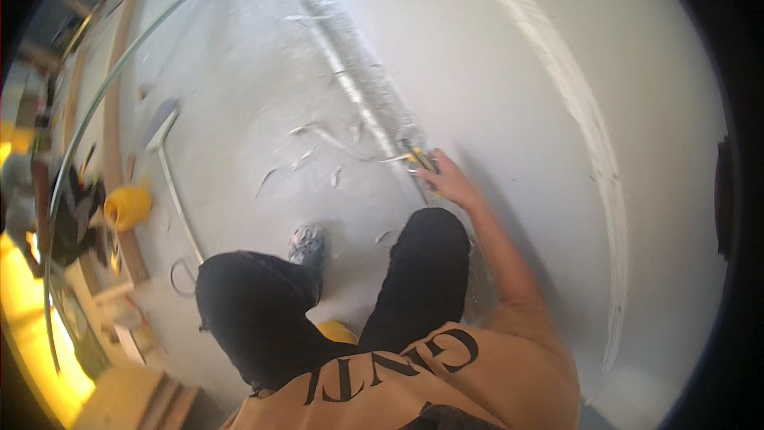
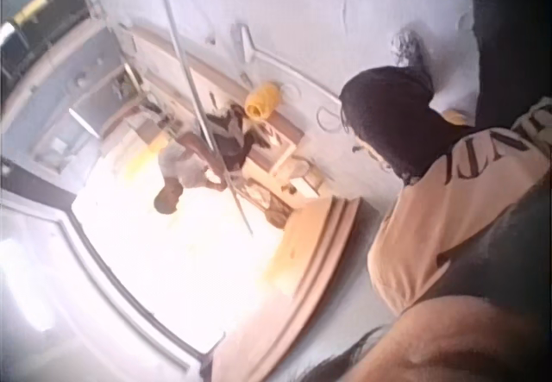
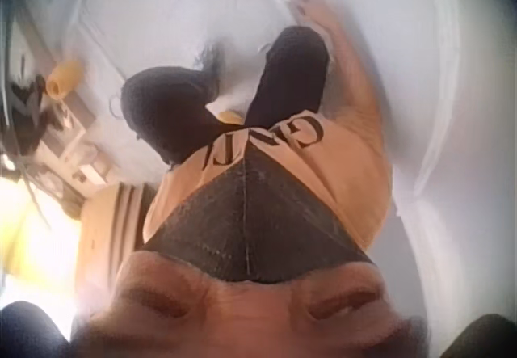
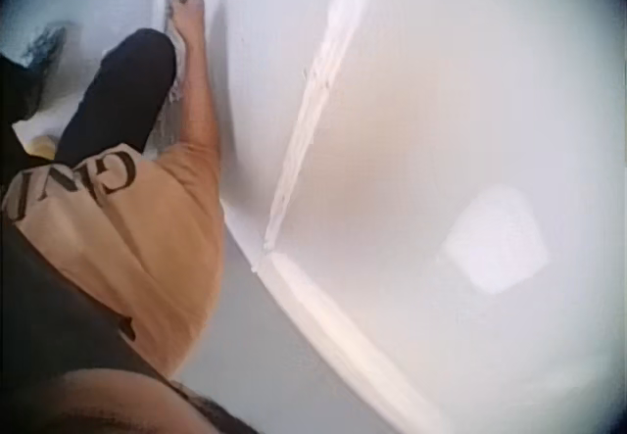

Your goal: Cutting and removing a strip of drywall or trim along a wall joint using a utility knife.

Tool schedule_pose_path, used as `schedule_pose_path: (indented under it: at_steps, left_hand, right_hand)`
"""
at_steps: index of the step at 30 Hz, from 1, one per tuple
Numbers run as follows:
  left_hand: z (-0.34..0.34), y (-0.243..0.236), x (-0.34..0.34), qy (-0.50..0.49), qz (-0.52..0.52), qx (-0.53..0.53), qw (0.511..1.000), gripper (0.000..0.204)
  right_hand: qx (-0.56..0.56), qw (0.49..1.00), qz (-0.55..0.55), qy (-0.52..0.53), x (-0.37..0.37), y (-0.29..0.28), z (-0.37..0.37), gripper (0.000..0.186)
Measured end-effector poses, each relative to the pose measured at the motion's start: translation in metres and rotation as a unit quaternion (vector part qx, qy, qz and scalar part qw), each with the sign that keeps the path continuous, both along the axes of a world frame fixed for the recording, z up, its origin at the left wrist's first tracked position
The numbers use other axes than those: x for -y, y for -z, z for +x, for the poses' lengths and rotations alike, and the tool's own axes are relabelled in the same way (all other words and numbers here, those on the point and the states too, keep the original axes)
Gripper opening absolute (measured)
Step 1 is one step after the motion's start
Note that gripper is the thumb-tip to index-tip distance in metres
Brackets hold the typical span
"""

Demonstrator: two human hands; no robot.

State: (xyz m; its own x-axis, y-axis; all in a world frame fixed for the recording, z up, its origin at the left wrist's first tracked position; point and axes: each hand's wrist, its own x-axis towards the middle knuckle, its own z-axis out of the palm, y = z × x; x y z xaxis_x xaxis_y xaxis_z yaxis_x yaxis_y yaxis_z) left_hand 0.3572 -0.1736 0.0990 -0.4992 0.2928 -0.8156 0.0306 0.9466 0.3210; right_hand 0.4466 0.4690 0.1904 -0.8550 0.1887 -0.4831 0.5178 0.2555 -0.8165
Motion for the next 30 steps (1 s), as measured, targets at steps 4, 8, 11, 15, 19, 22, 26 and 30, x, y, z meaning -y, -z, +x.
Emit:
schedule_pose_path:
  at_steps: [4,8,11,15,19,22,26,30]
  left_hand:
    - [-0.02,0.005,0.005,0.026,-0.008,0.001,1.0,0.046]
    - [-0.036,0.008,-0.01,0.063,-0.011,0.014,0.998,0.046]
    - [-0.04,0.01,-0.007,0.069,-0.009,0.022,0.997,0.046]
    - [-0.046,0.013,0.005,0.065,-0.005,0.023,0.998,0.046]
    - [-0.036,0.023,0.02,0.064,0.002,0.032,0.997,0.046]
    - [-0.033,0.032,0.028,0.063,0.014,0.041,0.997,0.046]
    - [-0.036,0.036,0.046,0.077,0.02,0.047,0.996,0.046]
    - [-0.092,0.023,0.065,0.16,0.047,0.028,0.986,0.046]
  right_hand:
    - [-0.045,0.999,-0.024,0.0,0.01,-0.002,-0.008,0.049]
    - [-0.058,0.997,0.005,0.046,-0.011,-0.026,0.034,0.044]
    - [-0.072,0.993,0.072,0.067,-0.025,-0.052,0.07,0.04]
    - [-0.074,0.987,0.141,0.028,-0.028,-0.118,0.09,0.035]
    - [-0.128,0.946,0.299,-0.021,-0.008,-0.159,0.095,0.04]
    - [-0.178,0.928,0.327,0.027,0.005,-0.183,0.1,0.042]
    - [-0.179,0.919,0.351,0.024,0.017,-0.244,0.111,0.043]
    - [-0.218,0.867,0.446,0.044,0.018,-0.304,0.123,0.041]
